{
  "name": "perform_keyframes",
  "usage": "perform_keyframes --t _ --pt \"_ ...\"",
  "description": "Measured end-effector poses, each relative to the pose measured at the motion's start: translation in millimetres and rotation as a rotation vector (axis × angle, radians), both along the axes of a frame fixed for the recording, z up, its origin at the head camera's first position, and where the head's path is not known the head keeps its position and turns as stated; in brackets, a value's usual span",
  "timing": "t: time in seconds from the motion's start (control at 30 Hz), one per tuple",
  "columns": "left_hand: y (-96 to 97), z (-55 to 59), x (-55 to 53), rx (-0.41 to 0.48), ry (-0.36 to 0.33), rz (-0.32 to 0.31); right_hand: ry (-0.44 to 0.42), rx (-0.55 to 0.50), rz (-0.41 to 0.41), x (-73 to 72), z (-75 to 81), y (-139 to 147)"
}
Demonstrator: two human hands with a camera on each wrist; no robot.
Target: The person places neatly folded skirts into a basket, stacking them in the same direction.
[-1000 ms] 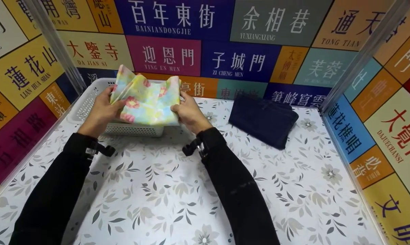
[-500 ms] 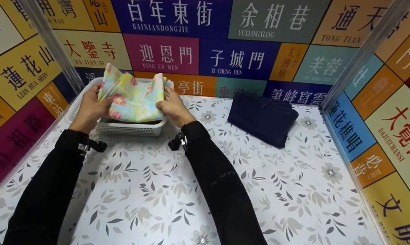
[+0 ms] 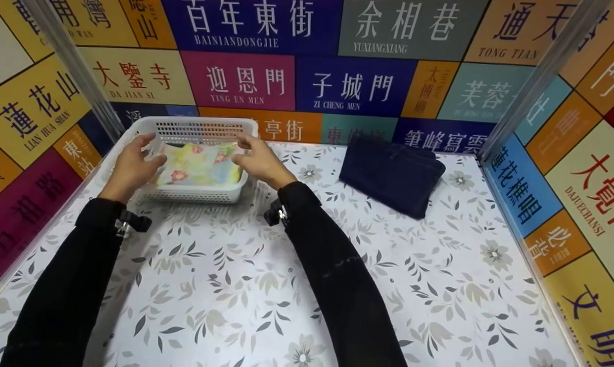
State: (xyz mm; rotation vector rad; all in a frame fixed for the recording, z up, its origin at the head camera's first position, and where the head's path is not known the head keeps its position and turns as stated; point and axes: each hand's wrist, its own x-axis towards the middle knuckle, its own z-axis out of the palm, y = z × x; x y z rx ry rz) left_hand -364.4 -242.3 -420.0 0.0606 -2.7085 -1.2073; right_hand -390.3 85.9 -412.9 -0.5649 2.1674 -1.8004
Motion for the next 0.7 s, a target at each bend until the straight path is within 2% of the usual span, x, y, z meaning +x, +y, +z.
perform_keyframes --t 0.27,0.6,0.7 --pt "26.5 0.8 18.8 0.018 0.094 -0.077 0.048 -0.113 -0.050 3.5 -6.9 32" --pt "55.8 -5.4 36.1 -0.039 0.152 -0.166 0.257 0.118 -0.130 8.0 -17.0 78" --pt "64.2 -6.9 41.4 -0.055 0.167 -0.185 0.284 0.179 -0.148 10.5 -23.8 97"
